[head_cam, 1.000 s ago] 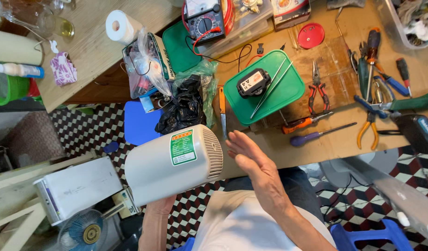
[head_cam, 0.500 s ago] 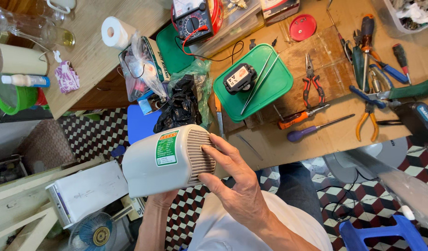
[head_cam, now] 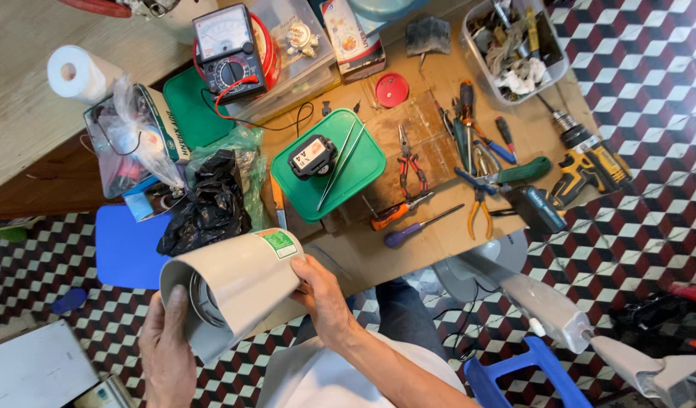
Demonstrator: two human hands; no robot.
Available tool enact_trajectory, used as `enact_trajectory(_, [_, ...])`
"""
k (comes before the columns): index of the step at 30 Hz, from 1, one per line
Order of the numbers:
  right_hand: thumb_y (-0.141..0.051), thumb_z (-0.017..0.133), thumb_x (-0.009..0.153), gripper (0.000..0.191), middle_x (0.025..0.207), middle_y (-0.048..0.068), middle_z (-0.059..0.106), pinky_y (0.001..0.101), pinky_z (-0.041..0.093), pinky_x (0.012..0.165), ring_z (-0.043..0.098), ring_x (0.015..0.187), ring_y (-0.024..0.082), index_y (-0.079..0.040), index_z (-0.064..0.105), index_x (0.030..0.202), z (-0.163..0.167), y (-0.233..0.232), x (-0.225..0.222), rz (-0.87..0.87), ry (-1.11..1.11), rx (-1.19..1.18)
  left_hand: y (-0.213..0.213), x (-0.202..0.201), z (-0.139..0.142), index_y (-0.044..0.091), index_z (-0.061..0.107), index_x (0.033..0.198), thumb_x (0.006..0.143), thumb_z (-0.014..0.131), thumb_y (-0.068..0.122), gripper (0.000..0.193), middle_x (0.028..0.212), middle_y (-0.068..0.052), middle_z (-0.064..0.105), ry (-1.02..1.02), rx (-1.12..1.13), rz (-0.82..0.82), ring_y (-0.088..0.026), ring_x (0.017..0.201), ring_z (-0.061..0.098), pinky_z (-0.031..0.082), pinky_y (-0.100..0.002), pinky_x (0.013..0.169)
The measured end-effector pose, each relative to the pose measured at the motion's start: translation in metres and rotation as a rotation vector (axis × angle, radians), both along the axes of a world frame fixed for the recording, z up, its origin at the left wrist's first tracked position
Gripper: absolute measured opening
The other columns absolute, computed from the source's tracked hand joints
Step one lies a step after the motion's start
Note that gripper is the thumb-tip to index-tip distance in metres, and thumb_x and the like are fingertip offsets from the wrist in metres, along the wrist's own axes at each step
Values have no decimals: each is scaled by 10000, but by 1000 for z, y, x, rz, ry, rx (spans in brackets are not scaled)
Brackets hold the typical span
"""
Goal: The person disassembles a fan motor, uses a screwdriver and pliers to adjust internal components, and reassembles the motor housing. The person also handles a fan blade and a multimeter on the workbench.
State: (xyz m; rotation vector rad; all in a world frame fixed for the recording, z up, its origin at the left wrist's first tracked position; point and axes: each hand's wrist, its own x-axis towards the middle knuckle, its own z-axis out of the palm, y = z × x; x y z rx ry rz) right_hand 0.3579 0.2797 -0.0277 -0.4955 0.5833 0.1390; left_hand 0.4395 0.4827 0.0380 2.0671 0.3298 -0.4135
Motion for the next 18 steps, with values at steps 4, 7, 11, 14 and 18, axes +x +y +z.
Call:
enact_trajectory(4, [-434,548,959,506,1283,29,646,346,410,1082,576,1207,144,-89,580,1328,0,-5,8,25,5,51,-19,10,18,17,629,1293,1030,535,334,423,1053,-61,683,5,-5,1,-97,944,612,486,-236,812])
enact_trajectory(7, [-422,551,935,521,1317,28,657,341,412,1091,592,1238,144,-93,584,1337,-2,2,26,56,-5,110,-15,17,29,27,701,1270,1019,547,356,442,999,-56,720,34,-15,66,-85,881,605,478,-240,769])
enact_trajectory(11, [-481,538,955,579,1317,58,667,381,435,1089,606,1232,184,-66,583,1357,-6,12,47,107,-2,163,-6,30,38,61,756,1245,1041,531,391,448,922,-123,744,70,57,73,-148,794,576,467,-283,720])
enact_trajectory(14, [-552,501,976,657,1302,91,674,390,451,1072,618,1209,208,-34,588,1370,-12,15,67,171,-16,152,5,35,48,124,739,1259,1025,504,409,438,897,-121,777,81,169,60,-151,832,670,508,-272,779])
enact_trajectory(18, [-587,447,936,678,1307,82,704,391,492,1037,661,1194,208,-79,590,1362,-19,20,104,149,103,176,21,46,57,145,739,1245,1002,517,401,417,961,-129,780,50,182,48,-179,865,711,537,-304,798])
